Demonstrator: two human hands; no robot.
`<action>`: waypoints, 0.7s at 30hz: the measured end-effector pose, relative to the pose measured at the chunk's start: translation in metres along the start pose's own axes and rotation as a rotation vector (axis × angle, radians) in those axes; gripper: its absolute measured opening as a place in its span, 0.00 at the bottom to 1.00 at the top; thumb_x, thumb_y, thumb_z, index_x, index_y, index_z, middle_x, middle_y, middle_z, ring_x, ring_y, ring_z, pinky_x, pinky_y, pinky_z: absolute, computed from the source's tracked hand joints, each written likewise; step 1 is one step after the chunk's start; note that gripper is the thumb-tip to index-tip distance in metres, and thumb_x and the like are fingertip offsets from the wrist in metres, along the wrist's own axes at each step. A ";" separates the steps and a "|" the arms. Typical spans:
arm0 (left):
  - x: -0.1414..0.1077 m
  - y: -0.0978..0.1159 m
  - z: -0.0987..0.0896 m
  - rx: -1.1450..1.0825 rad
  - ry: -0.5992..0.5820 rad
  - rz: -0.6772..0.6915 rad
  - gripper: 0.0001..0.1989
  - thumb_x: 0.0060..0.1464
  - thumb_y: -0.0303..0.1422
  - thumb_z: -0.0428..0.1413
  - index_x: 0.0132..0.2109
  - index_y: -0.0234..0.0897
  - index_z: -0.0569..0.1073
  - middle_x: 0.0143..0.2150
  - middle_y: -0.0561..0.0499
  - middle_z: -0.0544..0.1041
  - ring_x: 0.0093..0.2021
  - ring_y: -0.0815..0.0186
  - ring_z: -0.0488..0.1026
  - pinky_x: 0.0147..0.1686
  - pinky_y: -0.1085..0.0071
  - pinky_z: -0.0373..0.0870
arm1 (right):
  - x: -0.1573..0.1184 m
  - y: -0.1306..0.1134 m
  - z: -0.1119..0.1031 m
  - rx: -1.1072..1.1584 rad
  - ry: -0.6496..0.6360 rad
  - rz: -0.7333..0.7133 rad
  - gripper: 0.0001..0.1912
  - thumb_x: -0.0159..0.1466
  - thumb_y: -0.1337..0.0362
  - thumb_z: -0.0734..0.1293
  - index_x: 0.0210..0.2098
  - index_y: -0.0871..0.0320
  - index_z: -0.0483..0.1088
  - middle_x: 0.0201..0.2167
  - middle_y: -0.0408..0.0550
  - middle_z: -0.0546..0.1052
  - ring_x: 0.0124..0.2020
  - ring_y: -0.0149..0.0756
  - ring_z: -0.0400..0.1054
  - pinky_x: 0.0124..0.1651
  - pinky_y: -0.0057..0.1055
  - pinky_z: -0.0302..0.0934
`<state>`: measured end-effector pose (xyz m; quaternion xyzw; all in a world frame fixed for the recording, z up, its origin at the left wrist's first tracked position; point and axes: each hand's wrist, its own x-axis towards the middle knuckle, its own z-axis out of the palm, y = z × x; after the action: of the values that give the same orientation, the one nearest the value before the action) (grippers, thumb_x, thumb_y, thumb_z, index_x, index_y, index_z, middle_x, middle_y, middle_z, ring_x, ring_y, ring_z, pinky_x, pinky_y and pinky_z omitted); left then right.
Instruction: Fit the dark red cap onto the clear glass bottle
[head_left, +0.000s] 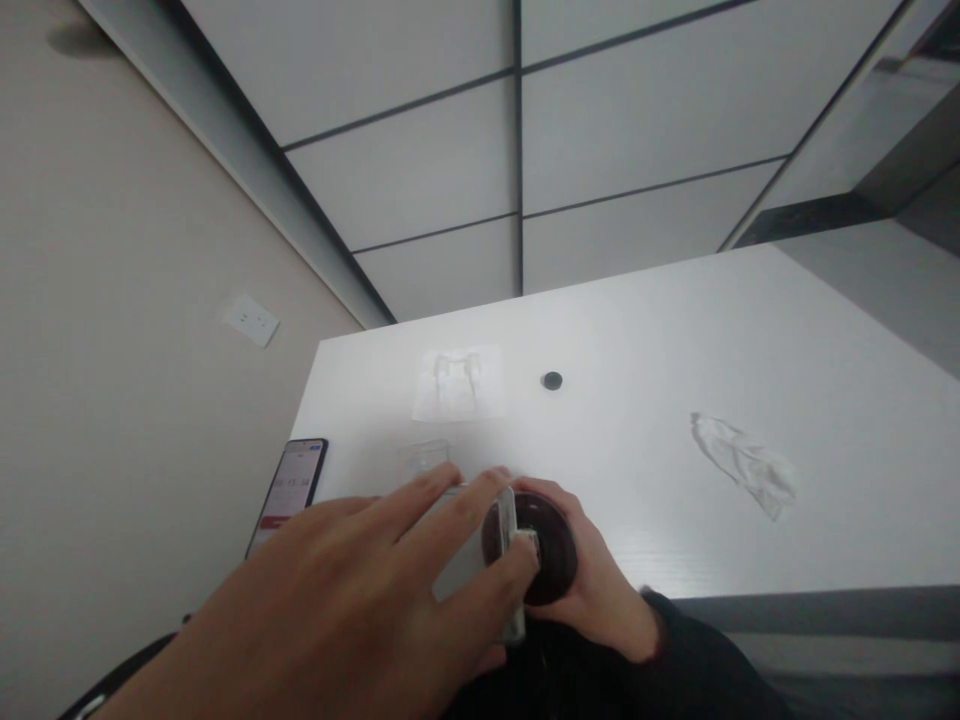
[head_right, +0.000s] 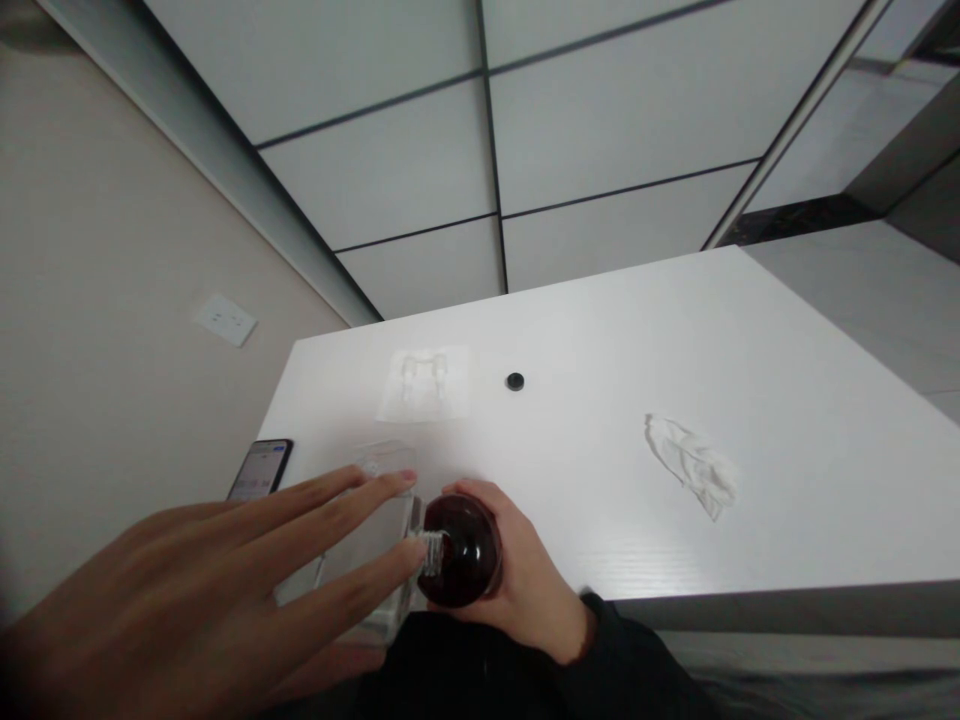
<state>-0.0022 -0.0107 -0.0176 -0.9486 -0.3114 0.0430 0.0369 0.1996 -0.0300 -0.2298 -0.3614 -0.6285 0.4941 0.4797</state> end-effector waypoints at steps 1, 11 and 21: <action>0.001 0.000 0.000 0.002 0.002 0.015 0.16 0.73 0.31 0.48 0.62 0.48 0.71 0.63 0.47 0.79 0.56 0.56 0.81 0.40 0.62 0.82 | 0.000 0.000 0.000 0.004 0.000 -0.005 0.43 0.56 0.51 0.81 0.65 0.50 0.62 0.60 0.57 0.76 0.60 0.54 0.75 0.62 0.51 0.71; 0.009 -0.001 -0.001 -0.012 0.138 0.040 0.15 0.72 0.27 0.45 0.55 0.43 0.74 0.57 0.47 0.82 0.51 0.58 0.82 0.36 0.66 0.79 | -0.001 0.002 0.000 -0.004 0.005 0.004 0.45 0.55 0.51 0.82 0.65 0.50 0.62 0.60 0.57 0.77 0.59 0.55 0.75 0.61 0.51 0.72; 0.003 0.002 0.006 0.009 0.169 0.042 0.15 0.66 0.29 0.57 0.58 0.43 0.76 0.59 0.45 0.81 0.54 0.55 0.81 0.44 0.64 0.82 | 0.000 -0.002 0.000 0.025 0.006 0.029 0.43 0.56 0.49 0.81 0.65 0.51 0.63 0.61 0.57 0.76 0.60 0.56 0.74 0.63 0.52 0.70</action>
<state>0.0003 -0.0101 -0.0237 -0.9550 -0.2871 -0.0351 0.0663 0.1994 -0.0305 -0.2281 -0.3658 -0.6155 0.5079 0.4790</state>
